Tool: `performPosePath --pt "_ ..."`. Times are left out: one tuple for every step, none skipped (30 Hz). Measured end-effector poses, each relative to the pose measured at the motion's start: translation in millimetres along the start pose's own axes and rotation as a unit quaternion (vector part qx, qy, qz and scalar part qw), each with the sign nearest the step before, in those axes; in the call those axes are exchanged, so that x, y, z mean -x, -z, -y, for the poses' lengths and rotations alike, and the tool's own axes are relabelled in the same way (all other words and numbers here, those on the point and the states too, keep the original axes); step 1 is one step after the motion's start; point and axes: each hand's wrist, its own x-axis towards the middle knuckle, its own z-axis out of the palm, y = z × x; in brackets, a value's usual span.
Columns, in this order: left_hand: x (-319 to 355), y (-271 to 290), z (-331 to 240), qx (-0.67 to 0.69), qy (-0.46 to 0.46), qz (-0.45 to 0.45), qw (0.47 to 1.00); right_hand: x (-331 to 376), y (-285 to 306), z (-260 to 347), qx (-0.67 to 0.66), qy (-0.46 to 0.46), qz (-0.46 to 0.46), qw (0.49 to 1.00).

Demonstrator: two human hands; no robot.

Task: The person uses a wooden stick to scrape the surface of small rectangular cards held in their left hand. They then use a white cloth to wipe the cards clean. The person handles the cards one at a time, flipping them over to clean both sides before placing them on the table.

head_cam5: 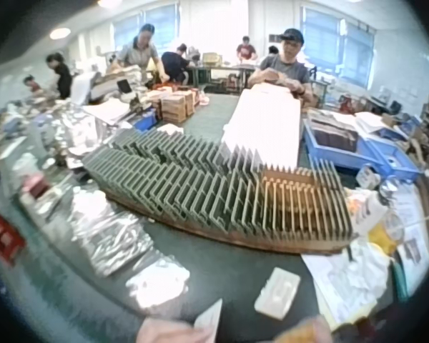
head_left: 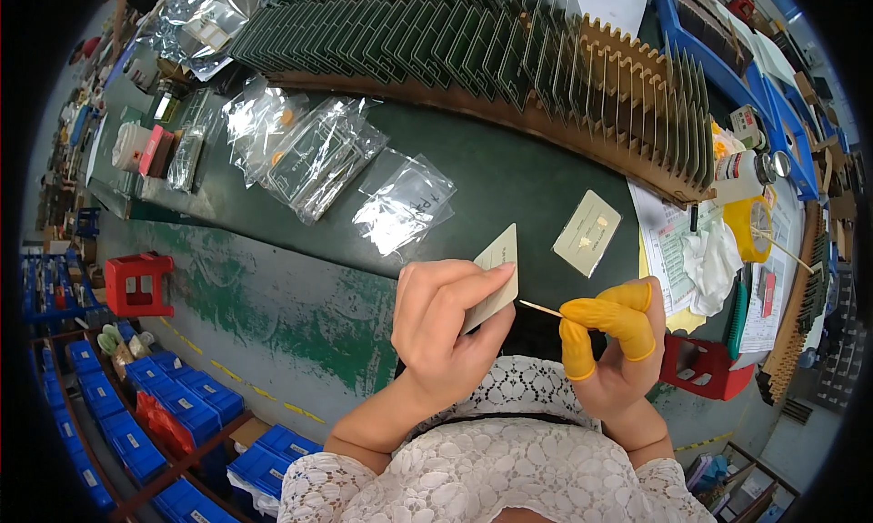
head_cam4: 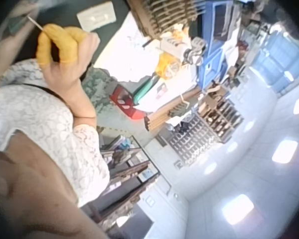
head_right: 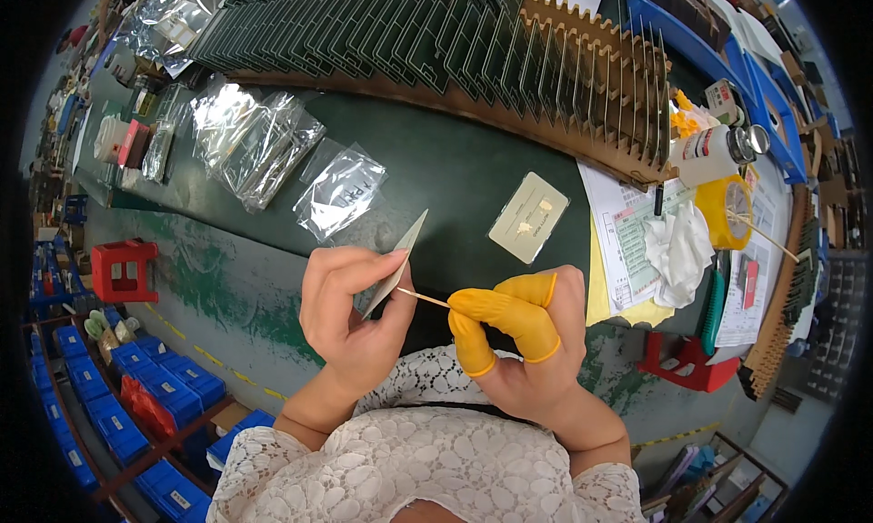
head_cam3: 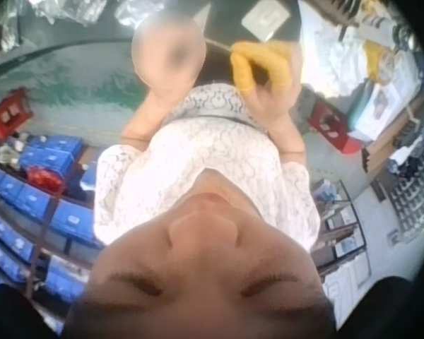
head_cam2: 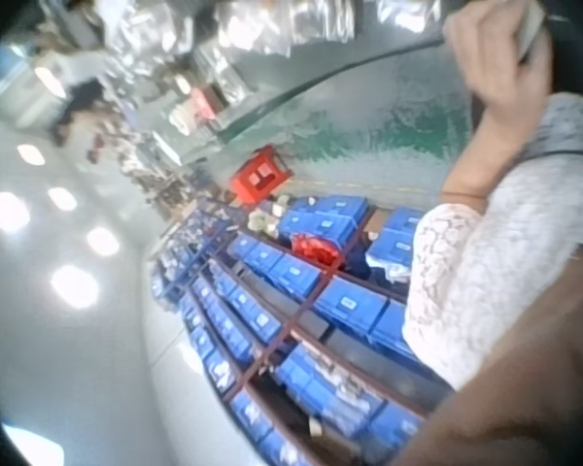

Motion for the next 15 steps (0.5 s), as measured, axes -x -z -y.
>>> performPosePath --pt "-1.2 0.3 -0.8 -0.006 -0.001 0.003 1.0 0.4 -0.3 0.0 0.001 -0.003 -0.001 1.0" --pt "-2.7 0.9 -1.9 -0.011 -0.003 0.005 1.0 1.0 -0.8 0.1 0.002 -0.005 -0.001 1.0" --pt "-3.6 1.2 -2.6 -0.017 -0.004 0.008 1.0 1.4 -1.1 0.1 0.003 -0.008 -0.002 1.0" --pt "-3.9 1.4 -2.6 -0.017 -0.005 0.008 1.0 1.4 -1.2 0.1 0.004 -0.008 -0.001 1.0" --pt "-4.0 1.5 -2.6 -0.018 -0.005 0.008 1.0 1.3 -1.3 0.2 0.005 -0.007 0.0 1.0" --pt "-4.1 1.6 -2.6 -0.018 -0.005 0.008 1.0 1.3 -1.3 0.2 0.007 -0.007 0.002 1.0" --pt "-4.0 1.7 -2.5 -0.017 -0.004 0.008 1.0 1.5 -1.7 0.1 0.006 -0.009 0.001 1.0" --pt "-3.8 1.6 -2.4 -0.016 -0.002 0.008 1.0 1.9 -2.1 -0.1 0.006 -0.01 0.001 1.0" --pt "-3.7 1.6 -2.4 -0.014 -0.001 0.008 1.0 2.1 -2.4 -0.2 0.006 -0.012 0.0 1.0" --pt "-3.6 1.6 -2.3 -0.014 -0.001 0.007 1.0 1.9 -2.6 -0.2 0.007 -0.012 0.001 1.0" --pt "-3.4 1.6 -2.1 -0.013 0.0 0.007 1.0 1.7 -2.8 -0.3 0.007 -0.012 0.002 1.0" --pt "-3.3 1.5 -1.9 -0.012 0.0 0.006 1.0 1.6 -2.9 -0.3 0.008 -0.013 0.003 1.0" --pt "-2.9 1.3 -1.2 -0.014 -0.002 0.004 1.0 1.6 -3.2 -0.4 0.008 -0.011 0.006 1.0" --pt "-2.4 1.0 -0.1 -0.015 -0.004 0.003 1.0 1.6 -3.5 -0.4 0.007 -0.009 0.008 1.0" --pt "-2.1 1.0 0.5 -0.017 -0.005 0.001 1.0 1.7 -3.7 -0.5 0.007 -0.008 0.01 1.0"
